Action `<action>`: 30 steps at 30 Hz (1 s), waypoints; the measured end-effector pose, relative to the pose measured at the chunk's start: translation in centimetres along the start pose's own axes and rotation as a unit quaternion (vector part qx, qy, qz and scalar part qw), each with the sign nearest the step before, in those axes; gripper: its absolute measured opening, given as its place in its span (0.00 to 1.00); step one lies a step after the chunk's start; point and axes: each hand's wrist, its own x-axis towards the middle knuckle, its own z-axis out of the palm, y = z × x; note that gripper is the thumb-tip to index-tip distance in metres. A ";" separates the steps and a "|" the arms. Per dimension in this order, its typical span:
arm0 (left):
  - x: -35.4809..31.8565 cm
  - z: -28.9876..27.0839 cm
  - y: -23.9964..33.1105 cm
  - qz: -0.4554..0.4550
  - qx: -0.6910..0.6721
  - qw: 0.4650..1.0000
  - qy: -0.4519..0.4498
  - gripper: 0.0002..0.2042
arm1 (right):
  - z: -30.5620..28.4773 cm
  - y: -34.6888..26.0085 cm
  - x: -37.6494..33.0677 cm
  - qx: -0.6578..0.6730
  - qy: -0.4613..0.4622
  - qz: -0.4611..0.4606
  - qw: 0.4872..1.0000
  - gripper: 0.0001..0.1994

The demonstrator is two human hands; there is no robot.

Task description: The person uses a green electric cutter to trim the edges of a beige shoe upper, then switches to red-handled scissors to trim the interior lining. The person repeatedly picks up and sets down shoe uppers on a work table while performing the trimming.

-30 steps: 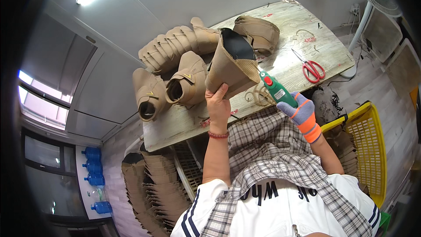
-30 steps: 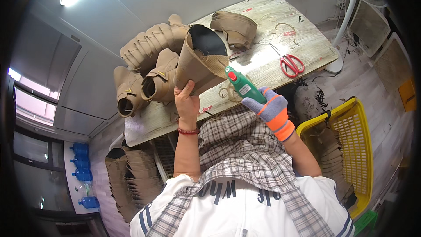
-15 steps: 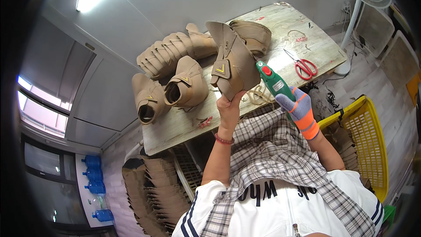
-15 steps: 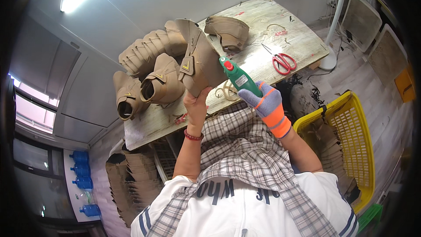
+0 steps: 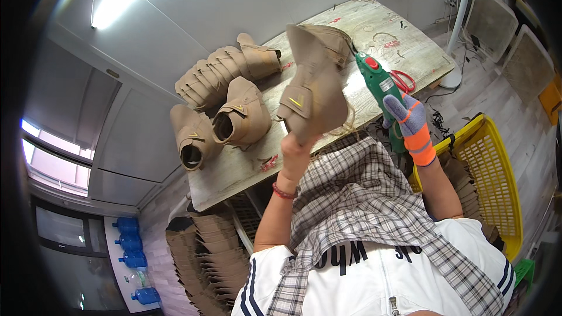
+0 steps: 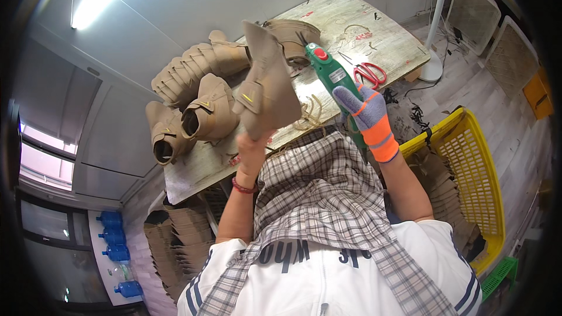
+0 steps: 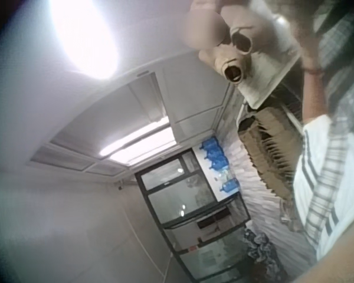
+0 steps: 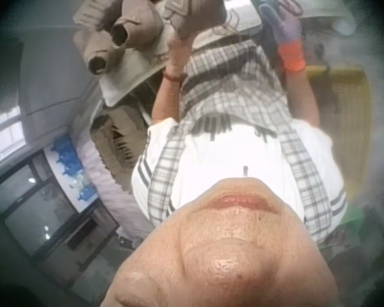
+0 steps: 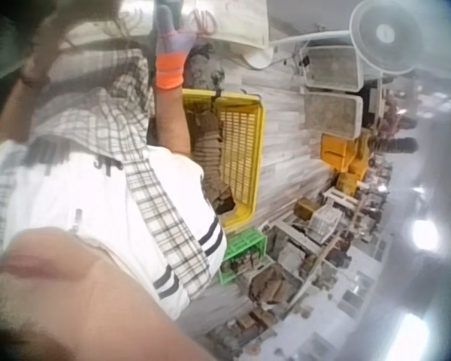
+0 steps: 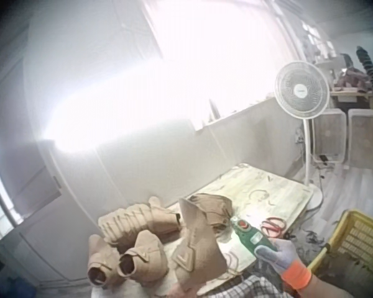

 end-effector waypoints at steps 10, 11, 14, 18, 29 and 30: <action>8.2 -11.5 -4.8 -0.298 -0.742 0.599 0.031 0.16 | -0.4 1.8 -0.8 -0.353 0.038 -0.225 0.908 0.26; 8.3 -12.1 -5.5 -0.312 -0.770 0.556 -0.007 0.16 | -0.4 2.1 -0.8 -0.372 0.035 -0.259 0.890 0.27; 8.1 -12.4 -7.1 -0.349 -0.762 0.544 0.036 0.16 | -0.7 3.0 -0.6 -0.401 0.030 -0.331 0.853 0.28; 7.6 -13.0 -9.8 -0.351 -0.750 0.553 0.092 0.14 | -0.3 2.9 -0.7 -0.410 0.010 -0.345 0.844 0.28; 8.0 -10.6 -7.9 -0.360 -0.808 0.467 0.018 0.13 | -0.3 2.5 -0.7 -0.420 -0.006 -0.389 0.820 0.26; 8.1 -10.5 -7.8 -0.366 -0.807 0.462 0.012 0.14 | -0.2 2.5 -0.7 -0.414 -0.003 -0.394 0.820 0.26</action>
